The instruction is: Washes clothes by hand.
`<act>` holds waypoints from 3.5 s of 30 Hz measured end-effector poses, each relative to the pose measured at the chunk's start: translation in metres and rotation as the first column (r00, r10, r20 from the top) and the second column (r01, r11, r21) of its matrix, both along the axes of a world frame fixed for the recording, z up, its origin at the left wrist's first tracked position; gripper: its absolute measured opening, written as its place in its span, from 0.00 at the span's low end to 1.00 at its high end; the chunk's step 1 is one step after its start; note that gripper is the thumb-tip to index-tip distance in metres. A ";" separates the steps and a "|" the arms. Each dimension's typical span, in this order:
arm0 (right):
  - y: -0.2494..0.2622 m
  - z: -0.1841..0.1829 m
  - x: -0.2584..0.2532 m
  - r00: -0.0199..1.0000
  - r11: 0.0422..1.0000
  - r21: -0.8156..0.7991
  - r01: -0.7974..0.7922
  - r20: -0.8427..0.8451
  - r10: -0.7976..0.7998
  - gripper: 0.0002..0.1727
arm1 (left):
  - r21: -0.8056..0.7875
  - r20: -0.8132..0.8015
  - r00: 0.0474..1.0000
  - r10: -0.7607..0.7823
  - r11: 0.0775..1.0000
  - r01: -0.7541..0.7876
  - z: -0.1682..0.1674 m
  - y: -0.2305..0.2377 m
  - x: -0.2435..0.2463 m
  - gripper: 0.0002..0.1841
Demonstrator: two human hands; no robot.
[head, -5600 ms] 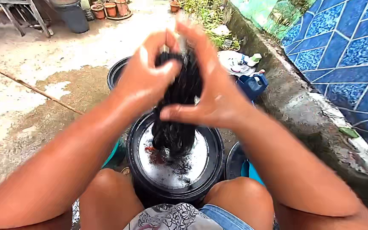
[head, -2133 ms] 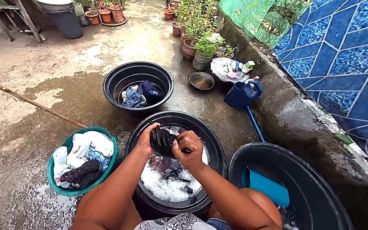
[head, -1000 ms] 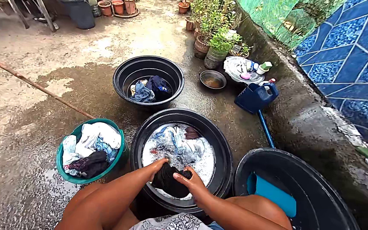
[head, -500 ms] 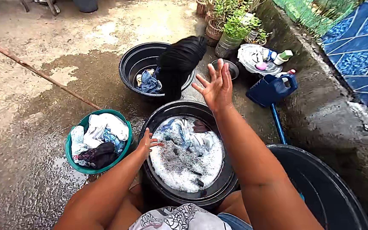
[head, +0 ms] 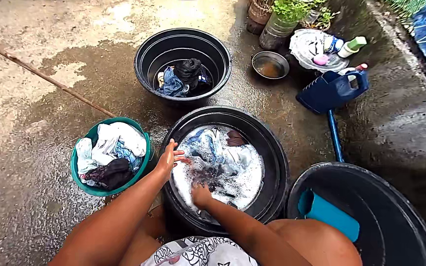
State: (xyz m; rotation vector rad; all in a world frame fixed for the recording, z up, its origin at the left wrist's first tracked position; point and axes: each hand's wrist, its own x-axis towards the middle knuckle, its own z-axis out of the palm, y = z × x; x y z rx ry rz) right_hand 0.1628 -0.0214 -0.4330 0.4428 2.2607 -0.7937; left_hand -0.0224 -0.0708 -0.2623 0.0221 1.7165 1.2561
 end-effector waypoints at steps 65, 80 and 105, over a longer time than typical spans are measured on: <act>0.151 0.191 0.076 0.868 0.729 0.472 0.496 -0.255 -0.425 0.38 | -0.545 -0.541 0.135 -0.830 0.468 0.696 -0.034 0.025 0.025 0.33; 0.083 -0.006 0.080 0.856 0.960 0.144 0.241 0.435 -0.280 0.28 | -0.630 0.090 0.026 -0.996 -0.037 0.776 -0.188 0.019 0.096 0.39; 0.075 0.272 0.042 0.794 0.905 0.132 0.404 -0.542 -0.276 0.50 | 0.159 -0.366 0.688 -0.626 0.687 0.709 0.091 0.019 0.093 0.27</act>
